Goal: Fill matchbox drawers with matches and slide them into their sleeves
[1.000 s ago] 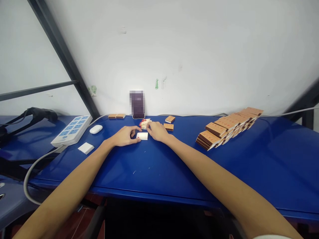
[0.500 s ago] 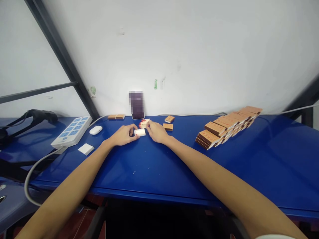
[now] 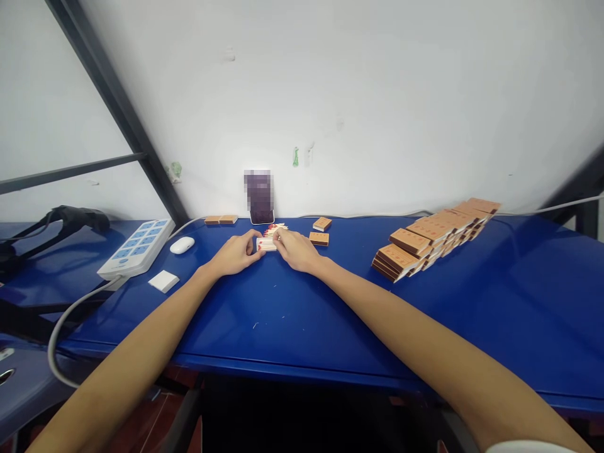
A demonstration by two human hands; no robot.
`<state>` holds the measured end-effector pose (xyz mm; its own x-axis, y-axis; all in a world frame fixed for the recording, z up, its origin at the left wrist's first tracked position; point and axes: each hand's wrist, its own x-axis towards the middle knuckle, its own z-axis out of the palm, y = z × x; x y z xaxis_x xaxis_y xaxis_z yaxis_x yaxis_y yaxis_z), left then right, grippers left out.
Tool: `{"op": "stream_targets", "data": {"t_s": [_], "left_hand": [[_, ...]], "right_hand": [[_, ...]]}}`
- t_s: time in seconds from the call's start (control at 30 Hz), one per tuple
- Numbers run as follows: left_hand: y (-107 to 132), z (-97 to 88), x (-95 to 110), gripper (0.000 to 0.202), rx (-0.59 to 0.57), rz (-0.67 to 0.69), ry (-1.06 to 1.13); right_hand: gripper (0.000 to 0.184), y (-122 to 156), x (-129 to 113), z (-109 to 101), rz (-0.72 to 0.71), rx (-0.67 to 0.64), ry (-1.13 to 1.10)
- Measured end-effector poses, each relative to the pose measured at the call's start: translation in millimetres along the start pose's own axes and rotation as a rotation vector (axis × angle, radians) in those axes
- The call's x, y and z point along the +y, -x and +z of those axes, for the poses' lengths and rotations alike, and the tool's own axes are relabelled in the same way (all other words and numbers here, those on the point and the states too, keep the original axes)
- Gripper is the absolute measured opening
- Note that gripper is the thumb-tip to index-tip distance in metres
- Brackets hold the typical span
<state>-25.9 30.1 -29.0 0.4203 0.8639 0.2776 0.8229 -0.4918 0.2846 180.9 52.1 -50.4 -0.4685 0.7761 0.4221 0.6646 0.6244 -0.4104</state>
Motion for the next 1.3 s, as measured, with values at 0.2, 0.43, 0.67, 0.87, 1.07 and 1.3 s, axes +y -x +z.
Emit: {"op": "stream_targets", "data": {"t_s": [0.2,0.43,0.67,0.87,1.07,1.3], "left_hand": [[-0.1,1.2,1.9,0.038,0.002,0.026,0.024],[-0.6,3.5,-0.4,0.038,0.005,0.023,0.037],[-1.0,2.9,-0.8,0.037,0.007,0.021,0.032],[1.2,-2.3,2.9,0.038,-0.047,0.019,0.037],[3.4,-6.3,6.1,0.034,-0.085,0.045,0.056],[2.9,-5.3,5.6,0.037,-0.092,0.050,0.037]], "right_hand": [[0.016,0.1,-0.4,0.2,-0.025,-0.004,0.029],[0.016,0.6,-1.5,-1.1,-0.039,-0.008,0.042],[0.016,2.3,-4.6,-3.4,-0.043,0.015,0.035],[0.016,0.4,-3.6,-3.7,0.116,0.066,0.121],[0.022,-2.3,2.0,0.7,0.130,-0.002,0.172],[0.023,-1.8,1.1,-0.8,0.128,-0.012,0.166]]}}
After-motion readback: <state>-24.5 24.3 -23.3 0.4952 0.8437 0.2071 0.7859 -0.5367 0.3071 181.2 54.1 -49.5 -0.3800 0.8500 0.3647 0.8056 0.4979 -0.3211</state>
